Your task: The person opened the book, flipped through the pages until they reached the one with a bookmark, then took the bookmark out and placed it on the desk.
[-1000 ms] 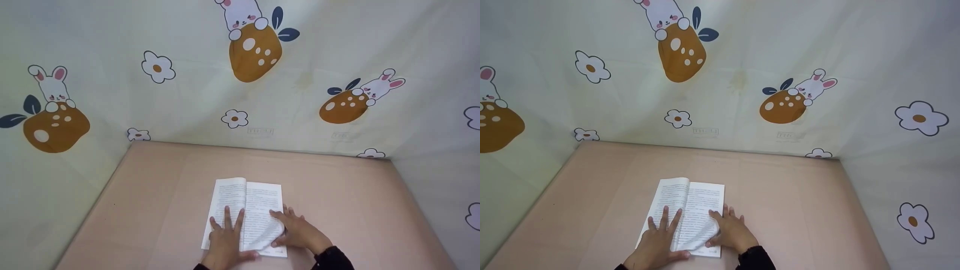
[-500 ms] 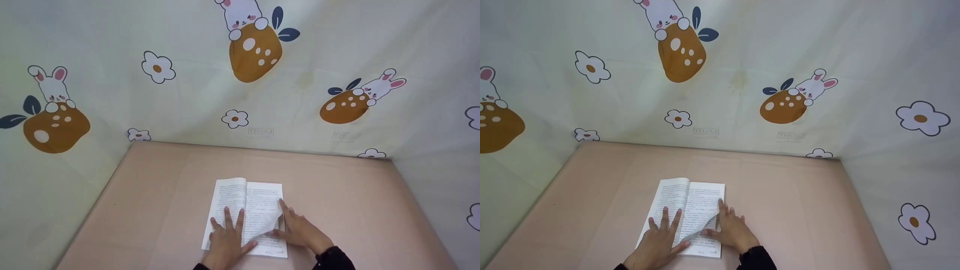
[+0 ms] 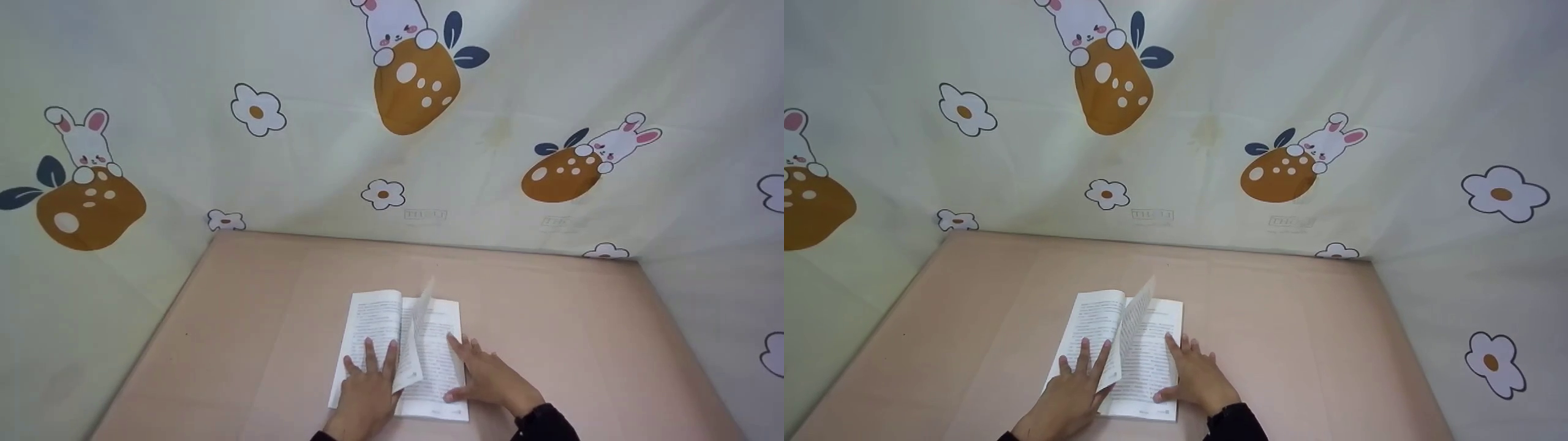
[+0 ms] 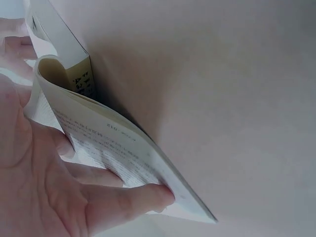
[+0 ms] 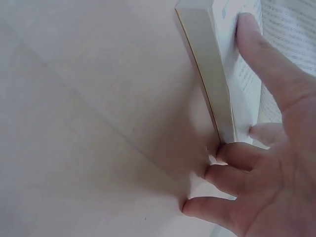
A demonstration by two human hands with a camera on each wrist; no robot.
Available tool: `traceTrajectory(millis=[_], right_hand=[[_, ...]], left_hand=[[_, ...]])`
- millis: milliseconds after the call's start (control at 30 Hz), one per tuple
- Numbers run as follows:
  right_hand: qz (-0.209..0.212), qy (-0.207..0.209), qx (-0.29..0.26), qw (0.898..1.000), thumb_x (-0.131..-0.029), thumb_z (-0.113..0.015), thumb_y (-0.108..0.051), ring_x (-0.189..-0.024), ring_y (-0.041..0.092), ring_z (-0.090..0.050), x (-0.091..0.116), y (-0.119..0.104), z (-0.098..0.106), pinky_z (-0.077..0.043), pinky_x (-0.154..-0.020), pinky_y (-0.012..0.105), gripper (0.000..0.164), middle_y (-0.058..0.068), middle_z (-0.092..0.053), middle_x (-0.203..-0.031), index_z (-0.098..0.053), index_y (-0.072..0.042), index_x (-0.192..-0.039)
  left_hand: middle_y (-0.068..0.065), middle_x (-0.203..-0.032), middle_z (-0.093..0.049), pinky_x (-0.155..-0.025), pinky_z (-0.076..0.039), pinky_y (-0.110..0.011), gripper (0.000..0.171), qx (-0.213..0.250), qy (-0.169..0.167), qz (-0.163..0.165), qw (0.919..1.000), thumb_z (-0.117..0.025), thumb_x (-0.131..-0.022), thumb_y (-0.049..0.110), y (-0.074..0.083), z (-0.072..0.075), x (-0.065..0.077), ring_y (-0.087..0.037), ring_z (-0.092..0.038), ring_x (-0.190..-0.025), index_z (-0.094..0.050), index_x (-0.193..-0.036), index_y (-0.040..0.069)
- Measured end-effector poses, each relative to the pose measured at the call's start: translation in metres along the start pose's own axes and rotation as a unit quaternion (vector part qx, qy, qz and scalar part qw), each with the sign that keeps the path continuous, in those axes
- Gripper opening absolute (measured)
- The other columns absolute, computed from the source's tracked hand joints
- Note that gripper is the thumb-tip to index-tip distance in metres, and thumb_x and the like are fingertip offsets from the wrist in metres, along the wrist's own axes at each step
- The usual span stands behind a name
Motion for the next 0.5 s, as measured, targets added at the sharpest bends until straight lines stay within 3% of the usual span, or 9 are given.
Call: traceTrajectory(millis=[333,500], right_hand=[[-0.001,-0.01,0.004,1.0,-0.066,-0.074,-0.05,-0.136,0.049,-0.019,0.0003,-0.0005,-0.0003,-0.017,-0.105,0.068,0.104,0.034,-0.019,-0.147,-0.025,-0.006,-0.147],[-0.007,-0.013,0.002,1.0,-0.065,-0.075,-0.05,-0.136,0.048,-0.019,0.0,0.0002,-0.0002,-0.017,-0.105,0.067,0.105,0.034,-0.019,-0.147,-0.026,-0.006,-0.146]], left_hand=[[-0.035,-0.139,-0.036,-0.063,-0.056,-0.047,0.068,0.038,-0.03,-0.002,0.9988,-0.047,-0.092,0.041,-0.0054,0.0032,0.0018,-0.061,-0.046,-0.108,-0.031,-0.142,-0.003],[-0.035,-0.142,-0.03,-0.069,-0.055,-0.049,0.069,0.062,-0.06,0.005,0.9963,-0.042,-0.095,0.041,-0.0082,0.0017,0.0019,-0.06,-0.043,-0.114,-0.027,-0.141,-0.008]])
Point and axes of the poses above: each hand's wrist, its own x-axis away from the middle knuckle, its own z-axis out of the back of the hand, y = z × x, the point moved 7 cm from there along -x, towards the middle knuckle
